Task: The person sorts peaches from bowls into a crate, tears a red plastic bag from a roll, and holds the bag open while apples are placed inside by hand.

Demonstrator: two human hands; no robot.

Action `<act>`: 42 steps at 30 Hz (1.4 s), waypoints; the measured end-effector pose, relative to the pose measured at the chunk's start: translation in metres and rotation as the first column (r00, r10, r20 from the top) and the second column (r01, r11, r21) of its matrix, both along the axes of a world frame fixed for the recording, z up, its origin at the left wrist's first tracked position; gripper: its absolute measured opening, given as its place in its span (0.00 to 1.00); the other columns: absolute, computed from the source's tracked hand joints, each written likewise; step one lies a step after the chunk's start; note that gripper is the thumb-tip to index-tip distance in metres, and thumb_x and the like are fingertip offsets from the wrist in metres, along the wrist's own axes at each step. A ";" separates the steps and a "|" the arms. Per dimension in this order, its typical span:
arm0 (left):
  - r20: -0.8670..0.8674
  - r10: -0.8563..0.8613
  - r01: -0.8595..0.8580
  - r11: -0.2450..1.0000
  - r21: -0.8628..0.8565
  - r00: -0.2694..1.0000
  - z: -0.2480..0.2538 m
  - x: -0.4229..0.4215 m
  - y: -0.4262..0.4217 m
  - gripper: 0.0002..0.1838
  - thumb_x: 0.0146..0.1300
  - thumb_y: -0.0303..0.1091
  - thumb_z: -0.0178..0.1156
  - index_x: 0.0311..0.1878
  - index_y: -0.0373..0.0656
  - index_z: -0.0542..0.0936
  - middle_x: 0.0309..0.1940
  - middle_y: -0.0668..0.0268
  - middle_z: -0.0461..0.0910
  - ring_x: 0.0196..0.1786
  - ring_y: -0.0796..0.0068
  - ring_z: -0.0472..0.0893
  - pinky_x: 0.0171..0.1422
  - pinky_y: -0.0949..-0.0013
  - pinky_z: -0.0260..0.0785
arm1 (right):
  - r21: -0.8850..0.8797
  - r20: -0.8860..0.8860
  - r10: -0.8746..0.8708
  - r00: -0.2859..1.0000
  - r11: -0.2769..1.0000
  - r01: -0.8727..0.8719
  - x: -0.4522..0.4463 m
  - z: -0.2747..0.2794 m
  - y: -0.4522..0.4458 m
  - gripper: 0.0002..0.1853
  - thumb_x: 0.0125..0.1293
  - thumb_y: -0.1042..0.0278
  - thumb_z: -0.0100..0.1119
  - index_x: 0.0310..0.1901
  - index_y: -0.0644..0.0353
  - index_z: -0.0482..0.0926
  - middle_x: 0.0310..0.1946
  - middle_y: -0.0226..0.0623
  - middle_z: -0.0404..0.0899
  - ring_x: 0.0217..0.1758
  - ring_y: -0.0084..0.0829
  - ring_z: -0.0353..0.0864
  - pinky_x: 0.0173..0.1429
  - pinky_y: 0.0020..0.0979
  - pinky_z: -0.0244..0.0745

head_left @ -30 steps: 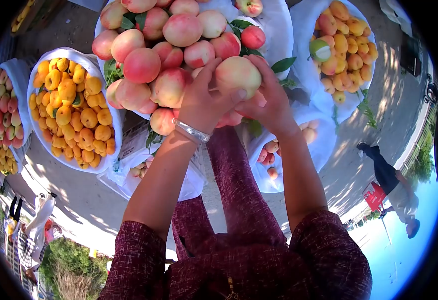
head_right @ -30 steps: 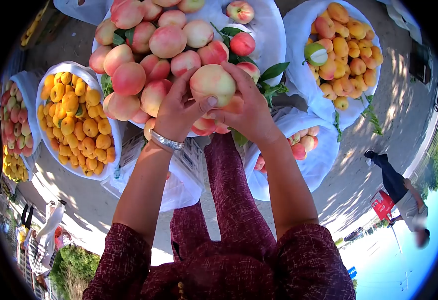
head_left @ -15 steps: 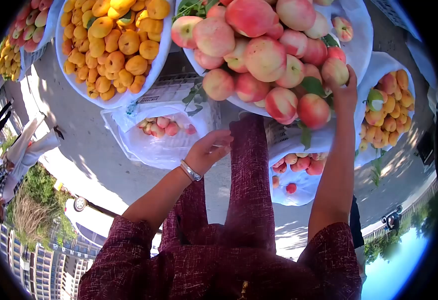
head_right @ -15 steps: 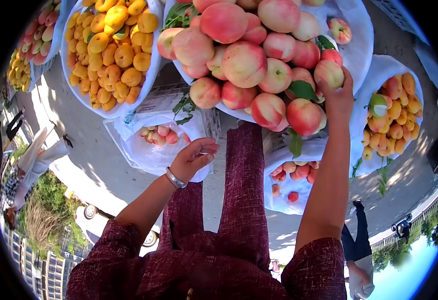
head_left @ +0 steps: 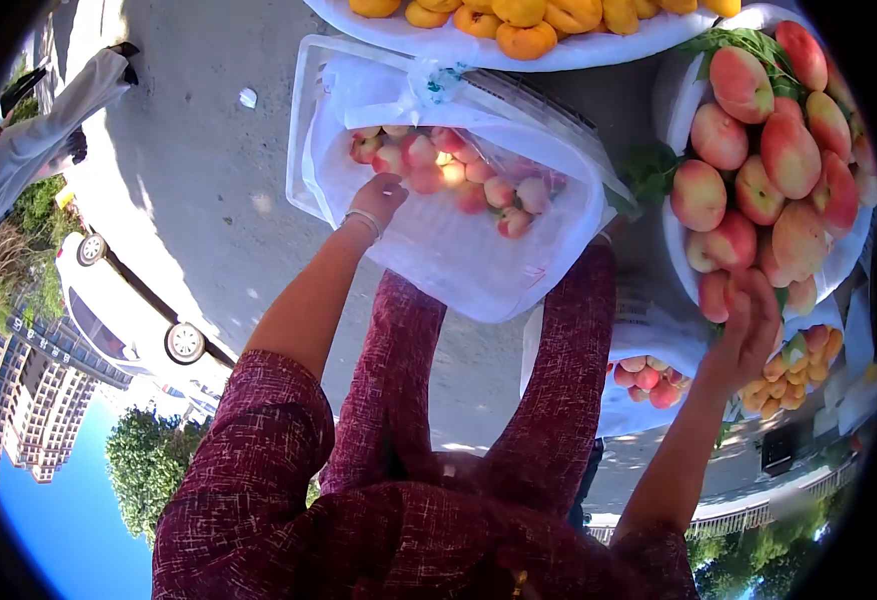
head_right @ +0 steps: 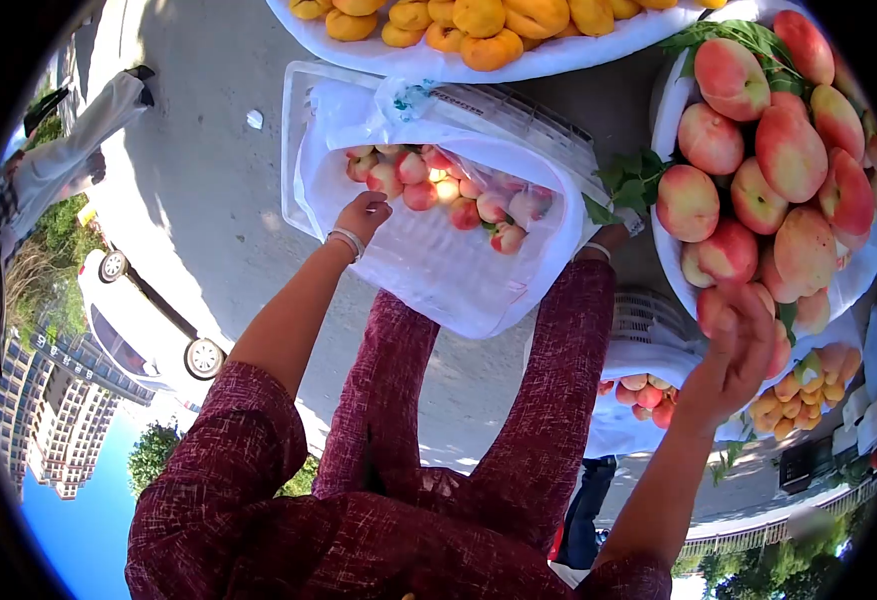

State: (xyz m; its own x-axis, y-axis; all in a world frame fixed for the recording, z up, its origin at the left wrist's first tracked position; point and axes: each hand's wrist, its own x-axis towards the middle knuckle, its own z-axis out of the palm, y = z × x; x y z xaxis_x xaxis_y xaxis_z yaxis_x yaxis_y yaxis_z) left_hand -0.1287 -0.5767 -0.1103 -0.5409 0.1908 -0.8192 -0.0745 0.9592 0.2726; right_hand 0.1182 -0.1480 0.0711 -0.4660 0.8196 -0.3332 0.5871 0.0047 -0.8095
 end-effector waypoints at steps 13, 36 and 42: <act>-0.289 -0.397 0.228 0.849 -0.478 0.871 -0.105 0.002 0.030 0.43 0.45 0.60 0.67 0.60 0.42 0.71 0.62 0.59 0.65 0.70 0.58 0.58 0.75 0.52 0.40 | -0.850 0.268 -0.450 0.852 0.305 0.429 -0.202 -0.343 -0.331 0.37 0.56 0.63 0.70 0.65 0.60 0.61 0.51 0.37 0.76 0.51 0.30 0.77 0.49 0.31 0.77; -0.357 -0.145 0.179 0.982 0.064 0.923 0.012 0.034 0.028 0.45 0.30 0.43 0.80 0.56 0.40 0.72 0.49 0.52 0.77 0.55 0.50 0.75 0.58 0.53 0.70 | -0.989 0.125 -0.271 0.955 0.049 0.143 -0.053 -0.108 -0.211 0.35 0.59 0.62 0.68 0.65 0.50 0.61 0.58 0.32 0.69 0.57 0.28 0.73 0.55 0.34 0.74; -0.179 -0.142 0.217 0.821 0.528 0.974 0.137 0.079 0.154 0.51 0.31 0.39 0.81 0.63 0.37 0.65 0.53 0.52 0.72 0.56 0.54 0.73 0.62 0.57 0.67 | -0.926 -0.107 -0.370 0.923 0.376 0.044 0.040 0.025 -0.071 0.44 0.53 0.70 0.71 0.69 0.57 0.56 0.61 0.37 0.66 0.66 0.31 0.67 0.69 0.35 0.64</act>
State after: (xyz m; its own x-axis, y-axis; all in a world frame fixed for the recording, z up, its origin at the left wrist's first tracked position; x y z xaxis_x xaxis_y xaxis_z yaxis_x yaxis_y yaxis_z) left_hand -0.0502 -0.4223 0.0268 -0.5446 0.6862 -0.4822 0.1550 0.6474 0.7462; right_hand 0.1580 -0.2193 0.0957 -0.5217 0.1977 -0.8299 0.2322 -0.9031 -0.3611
